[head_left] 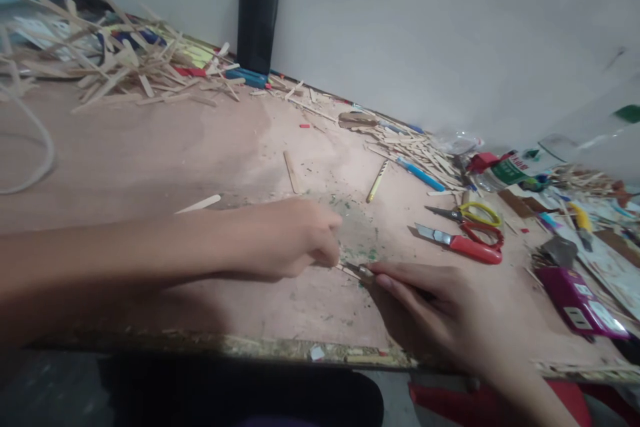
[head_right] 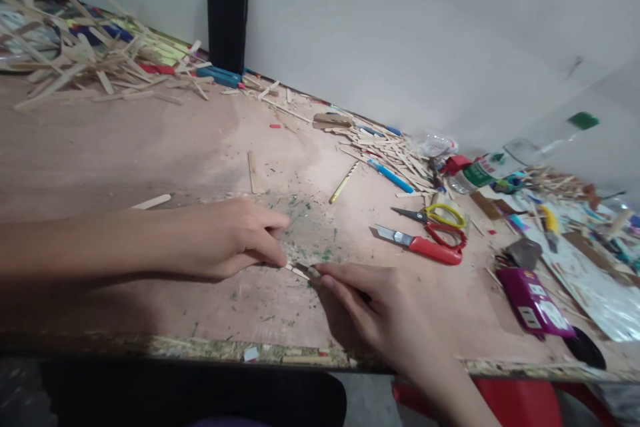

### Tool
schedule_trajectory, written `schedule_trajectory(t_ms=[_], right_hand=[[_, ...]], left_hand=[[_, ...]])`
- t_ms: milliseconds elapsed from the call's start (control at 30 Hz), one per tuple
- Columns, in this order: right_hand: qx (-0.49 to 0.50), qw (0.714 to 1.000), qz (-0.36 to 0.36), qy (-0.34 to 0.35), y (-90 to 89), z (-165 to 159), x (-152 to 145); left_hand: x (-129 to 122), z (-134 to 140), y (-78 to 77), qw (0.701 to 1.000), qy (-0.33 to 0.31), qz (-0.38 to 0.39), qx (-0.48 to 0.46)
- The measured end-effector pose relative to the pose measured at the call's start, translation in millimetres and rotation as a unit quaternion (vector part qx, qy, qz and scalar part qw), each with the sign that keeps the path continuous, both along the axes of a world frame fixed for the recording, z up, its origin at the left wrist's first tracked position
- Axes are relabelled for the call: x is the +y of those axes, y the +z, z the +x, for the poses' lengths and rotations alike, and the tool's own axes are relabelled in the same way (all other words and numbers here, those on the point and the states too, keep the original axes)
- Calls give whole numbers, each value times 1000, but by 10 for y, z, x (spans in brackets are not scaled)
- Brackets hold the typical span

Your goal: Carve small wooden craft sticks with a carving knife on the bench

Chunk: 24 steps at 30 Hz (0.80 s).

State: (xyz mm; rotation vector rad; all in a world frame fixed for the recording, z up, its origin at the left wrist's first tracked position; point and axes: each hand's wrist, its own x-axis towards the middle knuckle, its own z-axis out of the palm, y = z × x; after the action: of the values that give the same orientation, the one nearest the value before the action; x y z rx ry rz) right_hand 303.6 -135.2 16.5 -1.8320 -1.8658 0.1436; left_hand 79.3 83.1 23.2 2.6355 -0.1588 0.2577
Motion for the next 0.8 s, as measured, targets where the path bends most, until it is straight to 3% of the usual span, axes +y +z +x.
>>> schedule_trajectory(t_ms=[167, 400, 567, 800], right_hand=[[8, 999, 2, 31, -24, -35, 7], [0, 1000, -21, -4, 53, -42, 23], [9, 1000, 5, 0, 0, -61, 25], [12, 999, 2, 51, -6, -52, 12]], left_hand=[[22, -13, -20, 1000, -1, -16, -1], [20, -5, -28, 999, -8, -33, -11], [24, -24, -19, 999, 0, -50, -15], [50, -1, -75, 995, 23, -93, -18]])
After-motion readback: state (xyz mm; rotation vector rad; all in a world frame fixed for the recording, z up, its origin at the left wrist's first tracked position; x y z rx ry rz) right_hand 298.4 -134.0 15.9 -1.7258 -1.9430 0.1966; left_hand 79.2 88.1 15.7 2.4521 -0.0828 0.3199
